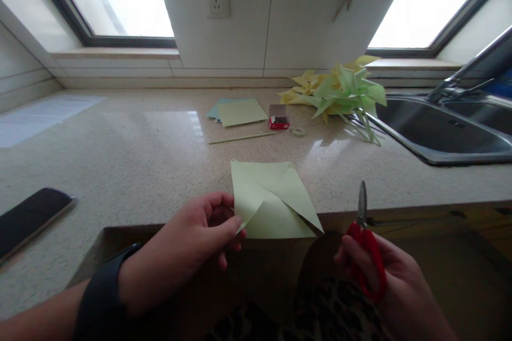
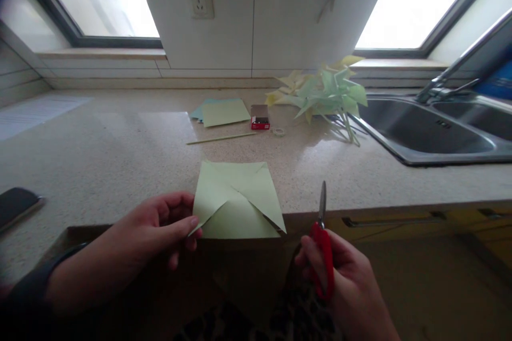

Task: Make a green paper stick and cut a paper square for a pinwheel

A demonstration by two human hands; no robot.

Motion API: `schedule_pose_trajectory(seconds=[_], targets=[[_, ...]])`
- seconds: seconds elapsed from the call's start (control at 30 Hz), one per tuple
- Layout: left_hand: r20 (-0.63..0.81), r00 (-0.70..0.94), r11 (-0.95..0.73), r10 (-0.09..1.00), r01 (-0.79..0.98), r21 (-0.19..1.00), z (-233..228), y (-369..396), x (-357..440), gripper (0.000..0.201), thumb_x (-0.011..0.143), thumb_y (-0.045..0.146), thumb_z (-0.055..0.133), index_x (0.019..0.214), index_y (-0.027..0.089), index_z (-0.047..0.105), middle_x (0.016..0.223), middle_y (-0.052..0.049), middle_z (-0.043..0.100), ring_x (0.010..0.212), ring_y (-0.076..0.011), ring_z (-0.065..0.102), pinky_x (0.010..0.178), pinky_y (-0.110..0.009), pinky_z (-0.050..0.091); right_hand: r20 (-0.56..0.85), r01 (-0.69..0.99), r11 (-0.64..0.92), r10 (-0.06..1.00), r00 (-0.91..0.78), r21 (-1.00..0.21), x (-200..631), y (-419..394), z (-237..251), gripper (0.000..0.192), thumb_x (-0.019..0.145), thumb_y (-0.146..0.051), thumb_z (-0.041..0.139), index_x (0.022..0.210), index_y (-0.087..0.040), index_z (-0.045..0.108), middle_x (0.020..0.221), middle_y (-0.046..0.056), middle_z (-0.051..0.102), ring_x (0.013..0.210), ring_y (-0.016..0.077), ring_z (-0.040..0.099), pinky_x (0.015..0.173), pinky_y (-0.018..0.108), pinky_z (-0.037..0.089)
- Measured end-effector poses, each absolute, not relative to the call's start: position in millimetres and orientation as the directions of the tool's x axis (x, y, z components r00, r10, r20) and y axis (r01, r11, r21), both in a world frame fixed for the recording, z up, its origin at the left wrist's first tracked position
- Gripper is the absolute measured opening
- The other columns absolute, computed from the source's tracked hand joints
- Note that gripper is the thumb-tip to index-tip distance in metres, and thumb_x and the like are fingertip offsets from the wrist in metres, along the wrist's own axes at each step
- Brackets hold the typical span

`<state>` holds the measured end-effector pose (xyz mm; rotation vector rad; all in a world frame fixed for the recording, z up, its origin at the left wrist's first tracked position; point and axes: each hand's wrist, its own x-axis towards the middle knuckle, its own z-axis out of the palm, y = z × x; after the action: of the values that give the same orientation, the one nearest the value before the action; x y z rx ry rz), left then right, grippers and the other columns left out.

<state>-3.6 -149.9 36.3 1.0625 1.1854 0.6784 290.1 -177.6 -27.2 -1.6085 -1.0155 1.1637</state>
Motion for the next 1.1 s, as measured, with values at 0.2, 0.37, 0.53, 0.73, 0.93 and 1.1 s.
schedule_pose_trajectory(seconds=[0.2, 0.37, 0.53, 0.73, 0.93, 1.1], targets=[[-0.41, 0.176, 0.377, 0.895, 0.189, 0.906, 41, -140, -15, 0.019, 0.087, 0.027, 0.06, 0.103, 0.018, 0.066, 0.056, 0.007, 0.054, 0.046, -0.0096, 0.046, 0.041, -0.017, 0.037, -0.31, 0.064, -0.327, 0.932, 0.187, -0.943, 285, -177, -33, 0.042, 0.067, -0.058, 0.086, 0.081, -0.02, 0.076, 0.074, 0.007, 0.074, 0.056, 0.0153, 0.056, 0.048, 0.024, 0.043], [-0.351, 0.178, 0.323, 0.919, 0.168, 0.931, 39, -136, -22, 0.018, 0.088, 0.024, 0.059, 0.101, 0.02, 0.071, 0.073, 0.002, 0.069, 0.064, -0.0144, 0.06, 0.055, -0.021, 0.045, -0.325, 0.048, -0.332, 0.939, 0.108, -0.942, 269, -177, -34, 0.046, 0.073, -0.061, 0.081, 0.085, -0.018, 0.077, 0.072, 0.006, 0.072, 0.055, 0.0138, 0.052, 0.048, 0.025, 0.039], [-0.398, 0.204, 0.366, 0.895, 0.176, 0.914, 36, -135, -25, 0.019, 0.087, 0.024, 0.061, 0.101, 0.021, 0.073, 0.08, -0.001, 0.072, 0.069, -0.0182, 0.064, 0.06, -0.025, 0.047, -0.337, -0.067, -0.338, 0.941, -0.024, -0.939, 253, -174, -31, 0.039, 0.074, -0.055, 0.083, 0.078, -0.018, 0.068, 0.069, 0.001, 0.064, 0.058, 0.0132, 0.051, 0.054, 0.025, 0.039], [-0.167, 0.068, 0.132, 0.984, 0.364, 0.922, 27, -134, -24, 0.028, 0.092, 0.039, 0.063, 0.115, 0.022, 0.063, 0.088, -0.001, 0.065, 0.077, -0.0196, 0.06, 0.065, -0.028, 0.046, -0.301, -0.111, -0.296, 0.953, 0.032, -0.949, 237, -176, -30, 0.039, 0.074, -0.047, 0.085, 0.071, -0.018, 0.06, 0.064, -0.003, 0.058, 0.058, 0.0109, 0.046, 0.055, 0.025, 0.037], [0.034, -0.016, -0.023, 0.999, 0.462, 0.887, 35, -162, -5, 0.011, 0.097, 0.037, 0.058, 0.097, 0.026, 0.061, 0.079, 0.001, 0.06, 0.07, -0.0176, 0.054, 0.062, -0.025, 0.042, -0.36, -0.336, -0.301, 0.924, 0.13, -0.893, 223, -180, -32, 0.038, 0.069, -0.042, 0.09, 0.075, -0.018, 0.061, 0.066, -0.003, 0.059, 0.059, 0.0104, 0.051, 0.056, 0.022, 0.041], [-0.399, 0.429, 0.175, 0.811, 0.473, 0.864, 25, -182, 18, 0.037, 0.098, 0.043, 0.053, 0.073, 0.02, 0.069, 0.07, -0.002, 0.065, 0.065, -0.0181, 0.055, 0.059, -0.027, 0.041, -0.389, -0.441, -0.316, 0.917, 0.085, -0.84, 214, -184, -27, 0.037, 0.067, -0.04, 0.091, 0.075, -0.018, 0.062, 0.066, -0.002, 0.059, 0.06, 0.0106, 0.052, 0.056, 0.022, 0.044]])
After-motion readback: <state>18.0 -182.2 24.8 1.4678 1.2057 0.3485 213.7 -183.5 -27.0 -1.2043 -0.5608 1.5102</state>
